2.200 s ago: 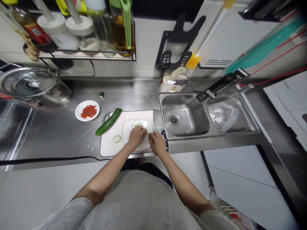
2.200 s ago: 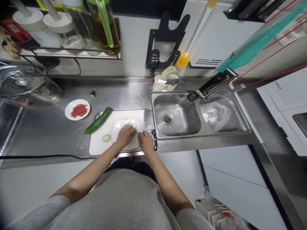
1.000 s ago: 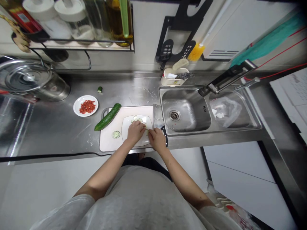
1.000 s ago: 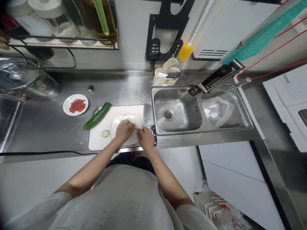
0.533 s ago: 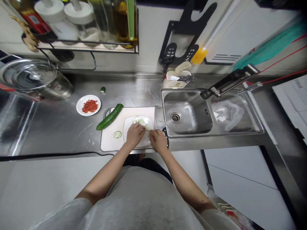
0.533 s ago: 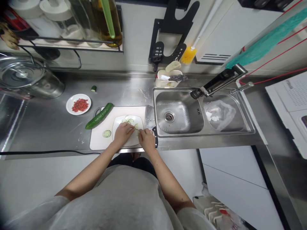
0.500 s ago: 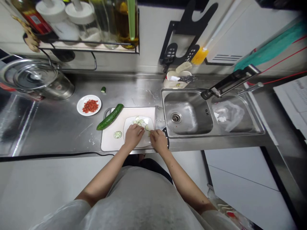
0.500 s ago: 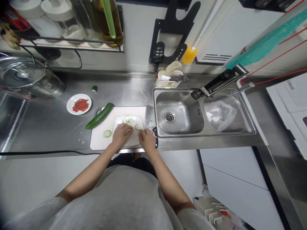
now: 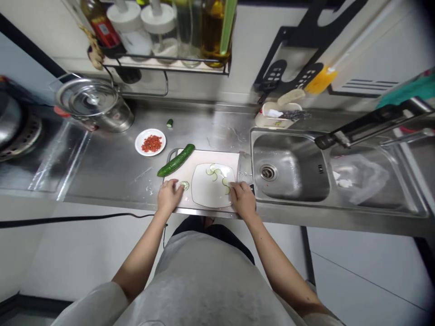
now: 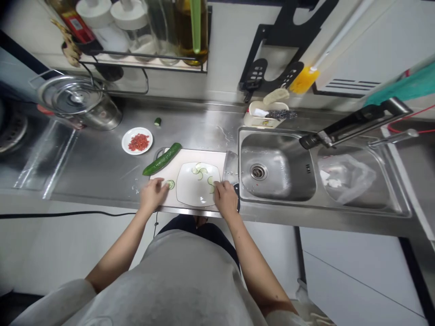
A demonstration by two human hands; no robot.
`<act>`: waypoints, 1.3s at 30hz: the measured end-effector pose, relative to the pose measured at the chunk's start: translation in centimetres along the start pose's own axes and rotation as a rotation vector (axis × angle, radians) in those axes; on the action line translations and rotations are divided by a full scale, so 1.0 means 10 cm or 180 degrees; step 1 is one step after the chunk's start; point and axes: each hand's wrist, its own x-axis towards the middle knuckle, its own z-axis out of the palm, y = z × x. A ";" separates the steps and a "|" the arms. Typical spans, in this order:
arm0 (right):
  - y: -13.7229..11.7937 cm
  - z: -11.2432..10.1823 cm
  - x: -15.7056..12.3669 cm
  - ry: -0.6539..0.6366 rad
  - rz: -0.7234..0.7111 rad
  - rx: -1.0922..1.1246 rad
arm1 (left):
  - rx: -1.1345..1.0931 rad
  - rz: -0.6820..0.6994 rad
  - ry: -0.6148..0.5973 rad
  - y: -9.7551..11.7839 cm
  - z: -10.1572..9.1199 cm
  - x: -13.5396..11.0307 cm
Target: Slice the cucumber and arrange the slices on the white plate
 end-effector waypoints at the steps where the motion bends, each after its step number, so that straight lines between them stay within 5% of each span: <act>1: 0.00 0.00 0.00 0.0050 0.0008 0.0028 | 0.0040 0.0027 -0.0030 0.01 0.02 0.01; 11: -0.14 -0.09 0.01 0.0181 -0.0013 0.0285 | 0.0020 0.0009 0.0141 0.08 -0.02 -0.01; 16: -0.30 -0.14 0.05 0.0212 -0.0074 0.0569 | -0.1005 -0.0245 -0.0002 0.11 -0.10 -0.01; 21: -0.69 -0.23 0.13 -0.0168 -0.0275 0.1371 | -0.2885 -0.0069 -0.0753 0.35 -0.25 -0.05; 25: -0.91 -0.22 0.21 -0.0540 -0.0356 0.1801 | -0.3295 0.0123 -0.1389 0.64 -0.35 -0.13; 29: -0.90 -0.20 0.27 -0.0588 -0.0219 0.2078 | -0.3397 0.0201 -0.1576 0.82 -0.38 -0.16; 33: -0.80 -0.26 0.30 -0.0466 -0.0079 0.2466 | -0.3412 -0.0467 -0.1574 0.86 -0.35 -0.16; 39: -0.67 -0.36 0.30 -0.0572 -0.0091 0.2751 | -0.4204 -0.1393 -0.2827 0.96 -0.30 -0.18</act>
